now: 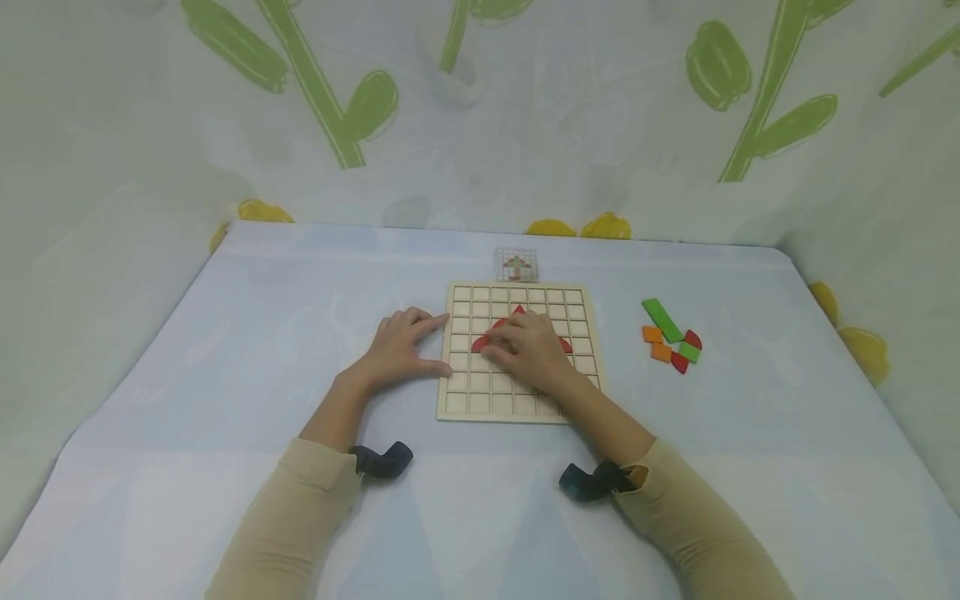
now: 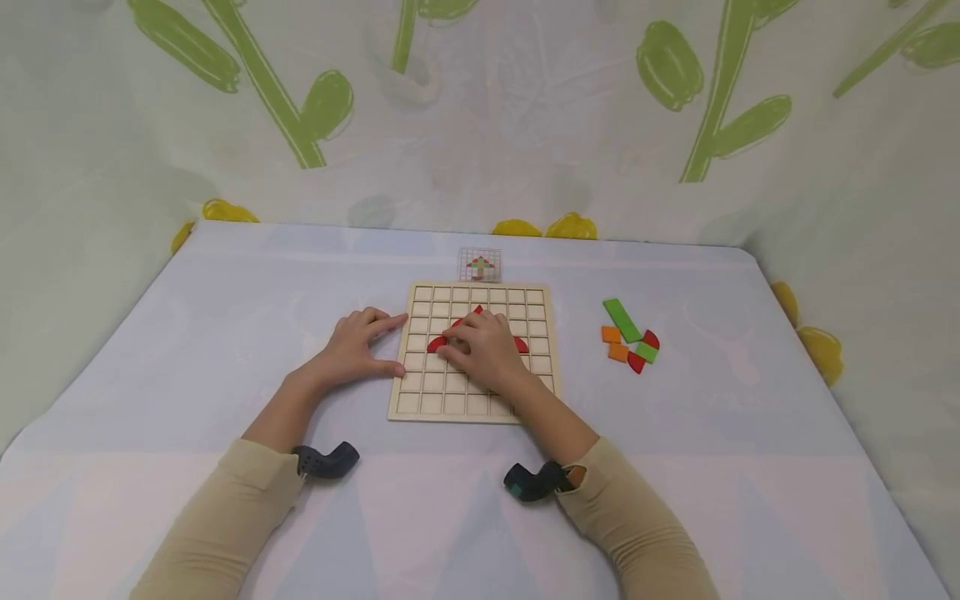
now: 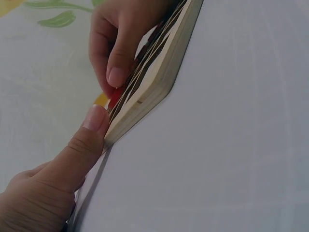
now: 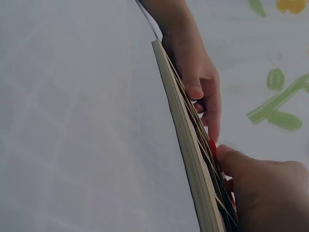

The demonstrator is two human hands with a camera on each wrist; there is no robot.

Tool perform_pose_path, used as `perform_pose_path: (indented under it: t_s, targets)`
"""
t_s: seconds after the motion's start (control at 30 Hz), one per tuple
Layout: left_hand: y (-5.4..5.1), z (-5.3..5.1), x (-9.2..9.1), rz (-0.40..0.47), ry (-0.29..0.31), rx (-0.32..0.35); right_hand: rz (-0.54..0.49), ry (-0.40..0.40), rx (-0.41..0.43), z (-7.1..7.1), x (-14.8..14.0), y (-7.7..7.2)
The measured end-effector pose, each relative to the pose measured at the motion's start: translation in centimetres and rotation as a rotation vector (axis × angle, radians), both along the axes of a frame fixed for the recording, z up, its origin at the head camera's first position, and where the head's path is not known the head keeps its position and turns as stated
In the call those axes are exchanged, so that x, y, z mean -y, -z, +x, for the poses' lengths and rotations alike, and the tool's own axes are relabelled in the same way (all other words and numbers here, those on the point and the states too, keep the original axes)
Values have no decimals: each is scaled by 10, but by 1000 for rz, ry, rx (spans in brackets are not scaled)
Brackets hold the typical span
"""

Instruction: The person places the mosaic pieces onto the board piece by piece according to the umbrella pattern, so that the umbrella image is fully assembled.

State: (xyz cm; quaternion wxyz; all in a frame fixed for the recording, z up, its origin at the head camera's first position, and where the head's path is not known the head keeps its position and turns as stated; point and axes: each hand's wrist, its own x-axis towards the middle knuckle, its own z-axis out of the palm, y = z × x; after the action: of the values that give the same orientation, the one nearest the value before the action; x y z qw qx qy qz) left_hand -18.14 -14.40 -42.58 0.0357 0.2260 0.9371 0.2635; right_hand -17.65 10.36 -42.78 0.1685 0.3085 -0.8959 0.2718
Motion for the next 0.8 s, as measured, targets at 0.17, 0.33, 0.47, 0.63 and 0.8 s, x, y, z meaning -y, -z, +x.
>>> perform_pose_path:
  t_s: [0.17,0.33,0.47,0.63,0.8]
  targets:
    - [0,0,0,-7,-6,7,1,9,15,-1,2,-1]
    - [0,0,0,-7,-12,14,20,34,55,-1,3,-2]
    - [0,1,0,-8,-9,11,19,42,75,0,3,-3]
    - [0,0,0,-8,-5,0,-10,39,72,0,2,-3]
    - [-1,1,1,-6,-2,-10,-84,13,5,-1,-2,0]
